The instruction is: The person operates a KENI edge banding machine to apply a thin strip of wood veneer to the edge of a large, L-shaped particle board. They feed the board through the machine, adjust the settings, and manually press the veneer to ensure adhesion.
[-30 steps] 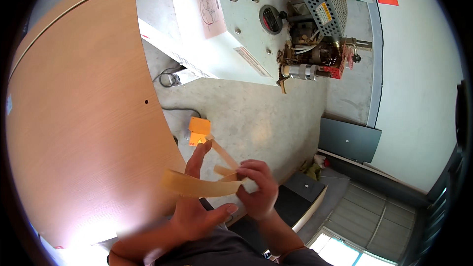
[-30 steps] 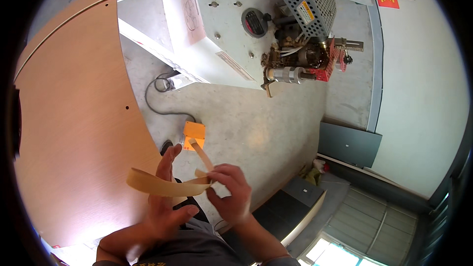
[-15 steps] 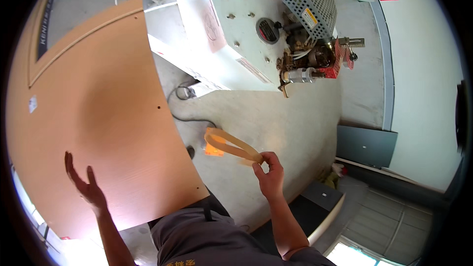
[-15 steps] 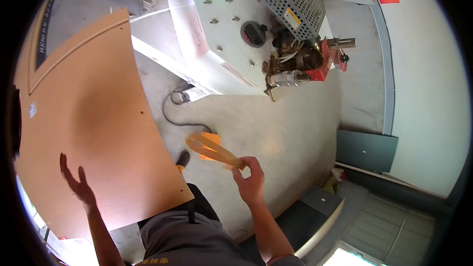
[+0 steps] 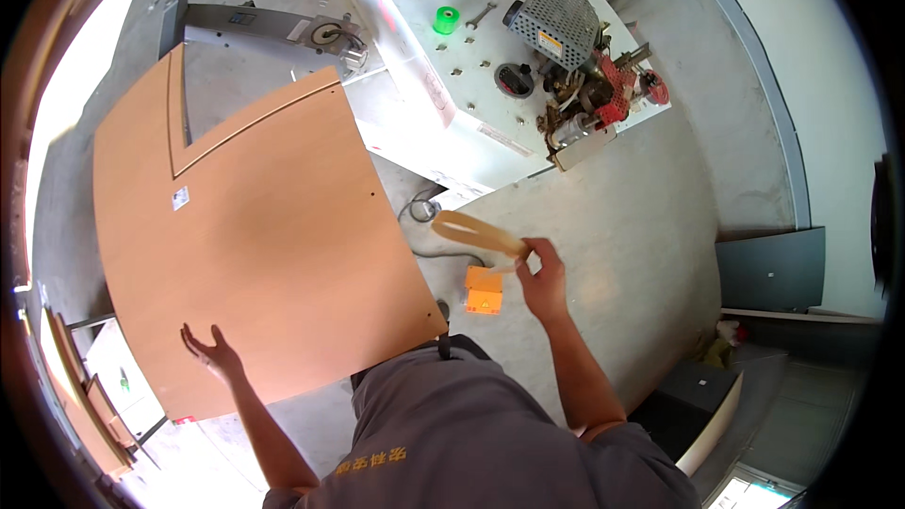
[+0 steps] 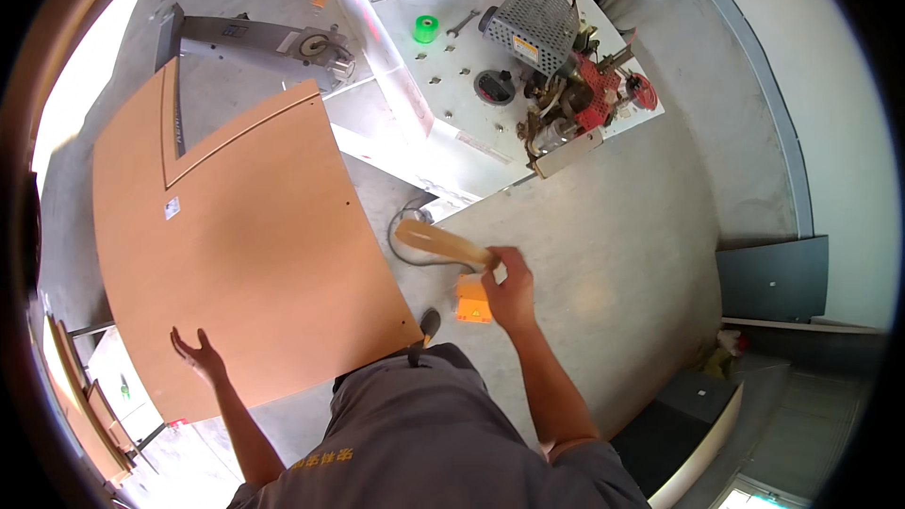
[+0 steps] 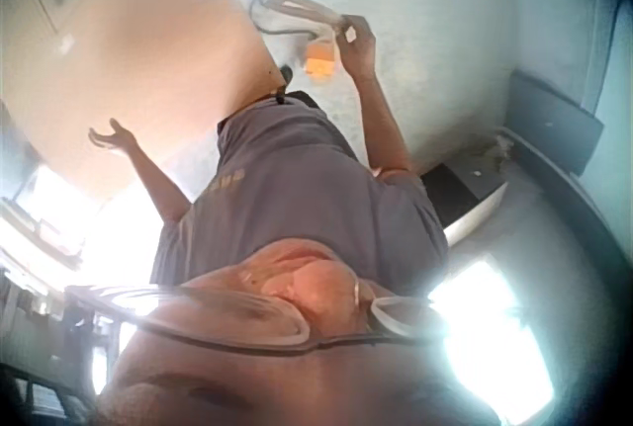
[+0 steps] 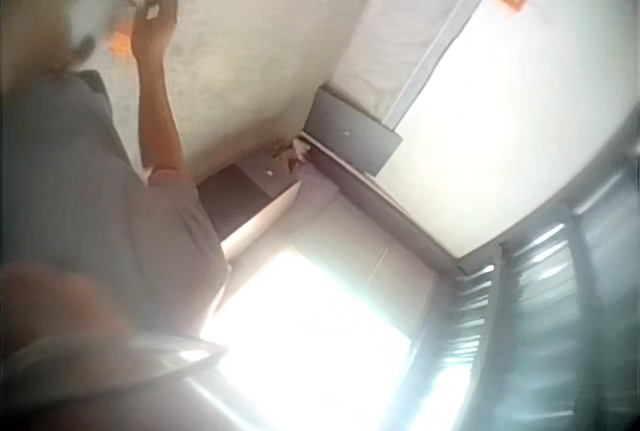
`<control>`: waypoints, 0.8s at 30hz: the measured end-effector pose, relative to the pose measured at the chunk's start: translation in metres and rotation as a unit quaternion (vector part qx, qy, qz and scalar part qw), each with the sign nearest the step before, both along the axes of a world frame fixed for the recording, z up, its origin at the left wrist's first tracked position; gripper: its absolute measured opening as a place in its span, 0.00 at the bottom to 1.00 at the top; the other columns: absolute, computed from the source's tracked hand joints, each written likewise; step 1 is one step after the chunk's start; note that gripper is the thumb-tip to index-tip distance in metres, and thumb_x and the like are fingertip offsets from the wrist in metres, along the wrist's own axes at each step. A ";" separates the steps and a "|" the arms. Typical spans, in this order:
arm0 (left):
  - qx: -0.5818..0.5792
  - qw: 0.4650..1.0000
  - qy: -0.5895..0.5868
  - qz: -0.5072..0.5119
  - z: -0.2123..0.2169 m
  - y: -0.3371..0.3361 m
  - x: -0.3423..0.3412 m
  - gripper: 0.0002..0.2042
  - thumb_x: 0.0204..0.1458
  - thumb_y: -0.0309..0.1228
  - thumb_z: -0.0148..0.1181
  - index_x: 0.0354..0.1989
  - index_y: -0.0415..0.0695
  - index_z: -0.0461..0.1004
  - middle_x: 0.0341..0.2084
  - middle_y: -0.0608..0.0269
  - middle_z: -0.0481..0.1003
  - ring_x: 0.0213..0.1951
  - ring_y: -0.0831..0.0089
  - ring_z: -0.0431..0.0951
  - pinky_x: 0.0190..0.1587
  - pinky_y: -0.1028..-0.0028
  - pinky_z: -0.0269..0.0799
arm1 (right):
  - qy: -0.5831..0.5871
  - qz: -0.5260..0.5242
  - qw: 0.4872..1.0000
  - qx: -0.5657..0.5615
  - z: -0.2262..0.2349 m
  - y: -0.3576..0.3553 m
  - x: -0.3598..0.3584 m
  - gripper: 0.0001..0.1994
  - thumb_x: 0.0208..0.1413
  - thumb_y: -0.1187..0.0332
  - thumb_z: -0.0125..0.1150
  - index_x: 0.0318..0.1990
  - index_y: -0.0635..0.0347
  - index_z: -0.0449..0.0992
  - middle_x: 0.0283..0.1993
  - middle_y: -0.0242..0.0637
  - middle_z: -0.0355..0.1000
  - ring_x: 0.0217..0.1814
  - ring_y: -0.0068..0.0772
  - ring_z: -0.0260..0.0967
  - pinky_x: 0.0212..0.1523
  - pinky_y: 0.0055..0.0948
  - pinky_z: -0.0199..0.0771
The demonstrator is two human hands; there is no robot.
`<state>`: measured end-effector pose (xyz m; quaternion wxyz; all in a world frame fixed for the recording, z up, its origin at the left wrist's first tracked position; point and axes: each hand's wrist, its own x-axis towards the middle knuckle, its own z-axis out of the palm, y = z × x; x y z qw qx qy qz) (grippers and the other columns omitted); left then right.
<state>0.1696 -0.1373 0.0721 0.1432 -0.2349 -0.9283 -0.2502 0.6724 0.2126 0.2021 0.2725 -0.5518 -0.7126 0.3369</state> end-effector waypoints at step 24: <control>-0.027 0.951 -0.155 0.267 0.030 -0.049 0.039 0.39 0.53 0.44 0.65 0.72 0.49 0.54 0.71 0.51 0.54 0.72 0.47 0.50 0.71 0.46 0.48 | 0.083 0.010 0.996 -0.026 0.032 -0.031 0.040 0.13 0.56 0.79 0.60 0.49 0.65 0.75 0.41 0.35 0.73 0.42 0.28 0.69 0.47 0.28 0.71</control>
